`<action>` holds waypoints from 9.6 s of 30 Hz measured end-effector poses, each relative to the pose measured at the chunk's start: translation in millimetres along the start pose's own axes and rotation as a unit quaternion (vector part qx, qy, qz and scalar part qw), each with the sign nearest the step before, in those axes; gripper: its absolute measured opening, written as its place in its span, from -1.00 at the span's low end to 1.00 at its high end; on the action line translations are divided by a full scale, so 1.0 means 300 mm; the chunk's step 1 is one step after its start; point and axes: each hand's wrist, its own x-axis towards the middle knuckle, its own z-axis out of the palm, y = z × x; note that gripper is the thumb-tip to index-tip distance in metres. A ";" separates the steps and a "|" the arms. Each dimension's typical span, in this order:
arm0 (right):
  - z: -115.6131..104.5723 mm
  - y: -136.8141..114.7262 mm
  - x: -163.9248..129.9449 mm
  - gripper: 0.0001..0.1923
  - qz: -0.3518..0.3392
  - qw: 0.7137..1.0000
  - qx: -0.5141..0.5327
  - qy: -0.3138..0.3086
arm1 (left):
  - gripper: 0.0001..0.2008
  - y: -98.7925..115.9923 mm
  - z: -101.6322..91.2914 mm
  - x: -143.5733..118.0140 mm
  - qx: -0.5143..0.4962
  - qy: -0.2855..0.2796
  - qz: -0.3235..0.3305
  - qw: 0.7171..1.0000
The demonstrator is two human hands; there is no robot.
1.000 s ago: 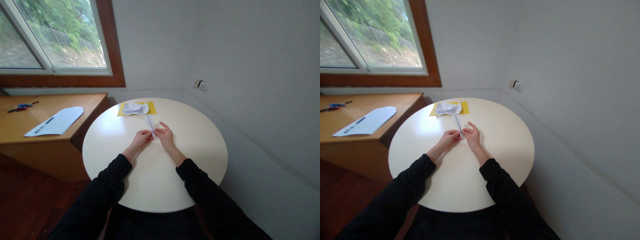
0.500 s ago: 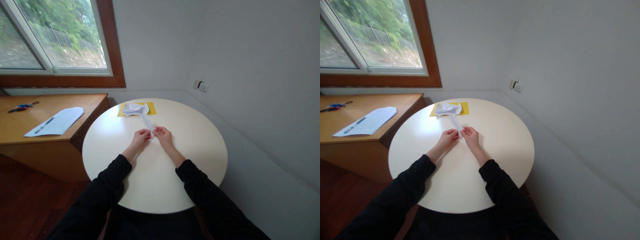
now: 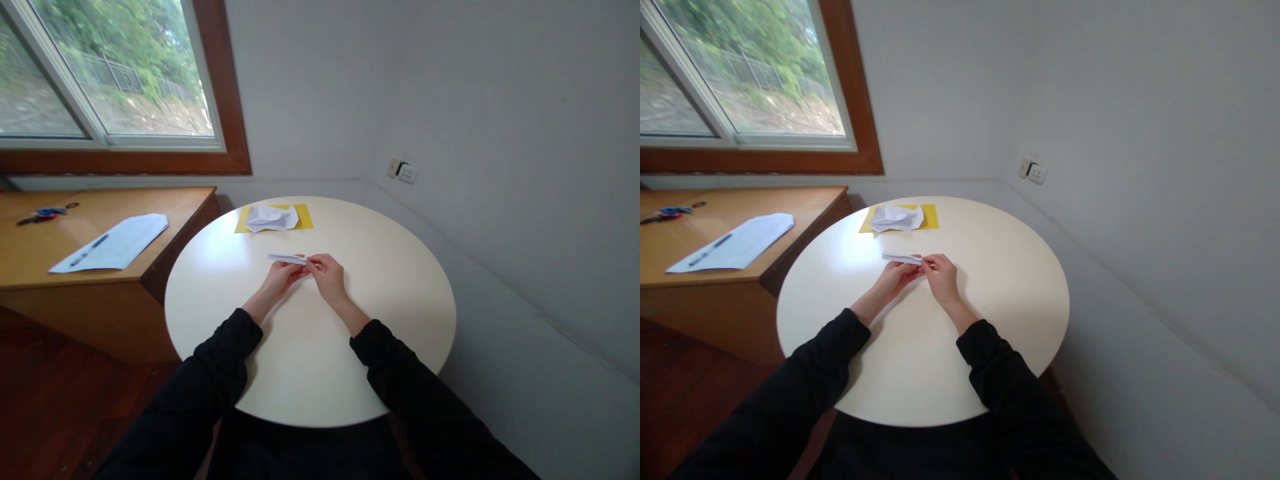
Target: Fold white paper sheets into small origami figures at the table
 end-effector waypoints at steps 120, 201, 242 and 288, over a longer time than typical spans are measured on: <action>-0.001 -0.027 -0.016 -0.79 -0.052 0.997 -0.043 -0.036 | -0.74 0.017 -0.031 0.015 -0.086 0.021 0.017 0.996; -0.018 0.007 -0.002 -0.84 0.051 0.992 -0.093 -0.066 | -0.75 -0.023 -0.030 0.007 0.187 0.056 0.055 0.979; -0.014 0.017 0.009 -0.83 0.182 0.979 0.064 -0.067 | -0.84 -0.007 -0.006 -0.009 0.147 0.022 0.017 0.989; -0.014 0.032 0.012 -0.84 0.185 0.979 0.072 -0.056 | -0.72 -0.035 -0.025 0.005 0.222 0.035 0.057 0.973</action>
